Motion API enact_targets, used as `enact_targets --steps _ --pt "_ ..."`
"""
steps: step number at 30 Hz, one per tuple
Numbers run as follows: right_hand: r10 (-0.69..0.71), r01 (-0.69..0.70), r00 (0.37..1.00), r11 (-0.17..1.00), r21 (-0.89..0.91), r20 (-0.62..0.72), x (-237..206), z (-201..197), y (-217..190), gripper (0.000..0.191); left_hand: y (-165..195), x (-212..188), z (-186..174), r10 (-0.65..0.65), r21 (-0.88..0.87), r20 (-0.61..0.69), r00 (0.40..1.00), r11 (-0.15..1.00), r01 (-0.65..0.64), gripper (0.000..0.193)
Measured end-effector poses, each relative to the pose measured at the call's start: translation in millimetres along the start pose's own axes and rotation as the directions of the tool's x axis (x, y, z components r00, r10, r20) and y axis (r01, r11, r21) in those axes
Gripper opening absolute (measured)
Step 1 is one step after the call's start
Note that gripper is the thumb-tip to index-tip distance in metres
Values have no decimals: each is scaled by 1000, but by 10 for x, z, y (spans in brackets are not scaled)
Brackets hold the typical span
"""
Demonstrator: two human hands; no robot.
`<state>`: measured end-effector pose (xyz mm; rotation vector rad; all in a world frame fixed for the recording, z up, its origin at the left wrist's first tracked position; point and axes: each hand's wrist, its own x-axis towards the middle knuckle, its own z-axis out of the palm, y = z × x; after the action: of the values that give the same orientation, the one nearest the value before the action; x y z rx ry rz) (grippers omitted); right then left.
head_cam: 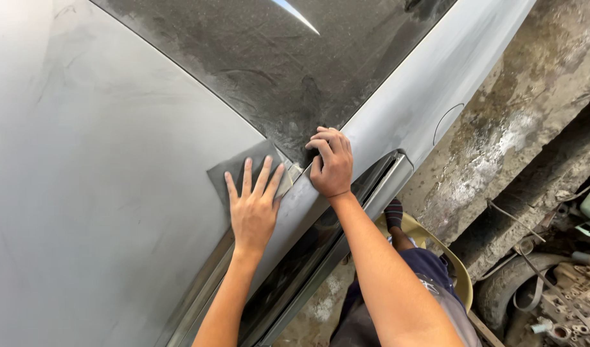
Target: The person sands the rear quarter panel and trunk lid of a silver car using a sanding block. They work along the body line and edges, moving the block back and forth to smooth the surface.
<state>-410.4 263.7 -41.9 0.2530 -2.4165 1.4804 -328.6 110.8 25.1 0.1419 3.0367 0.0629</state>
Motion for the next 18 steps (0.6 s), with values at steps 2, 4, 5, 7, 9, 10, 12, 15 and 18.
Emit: enact_targets --steps 2,4,5,7,9,10,12,15,18 --pt "-14 14 1000 1000 2 16 2 -1 -9 26 6 -23 -5 -8 -9 -42 999 1000 8 59" --pt "-5 5 1000 1000 -7 9 12 -4 -20 26 11 -45 -21 -24 -46 -49 999 999 21 60" --pt "1 -1 1000 1000 -3 5 19 -5 -25 27 12 -57 -33 -28 -64 -48 998 998 25 60" --pt "16 -16 1000 1000 1 10 30 -8 -34 27 14 -60 -55 -23 -23 -28 999 999 22 61" --pt "8 -8 1000 1000 -3 11 38 -12 -41 27 17 -40 -64 -17 -3 -12 1000 1000 17 61" --pt "10 -10 1000 1000 -8 10 39 -16 -46 27 24 -16 -59 -9 -4 -2 1000 1000 9 62" --pt "14 -14 1000 1000 -17 14 42 -21 -56 27 38 22 -47 -11 -12 -14 1000 1000 11 61" --pt "19 -19 1000 1000 -15 3 46 -29 -71 27 52 52 -22 15 -26 -42 999 1000 -16 61" --pt "4 -4 1000 1000 -29 16 63 -36 -90 27 39 22 -12 -7 -48 -26 1000 999 6 61"
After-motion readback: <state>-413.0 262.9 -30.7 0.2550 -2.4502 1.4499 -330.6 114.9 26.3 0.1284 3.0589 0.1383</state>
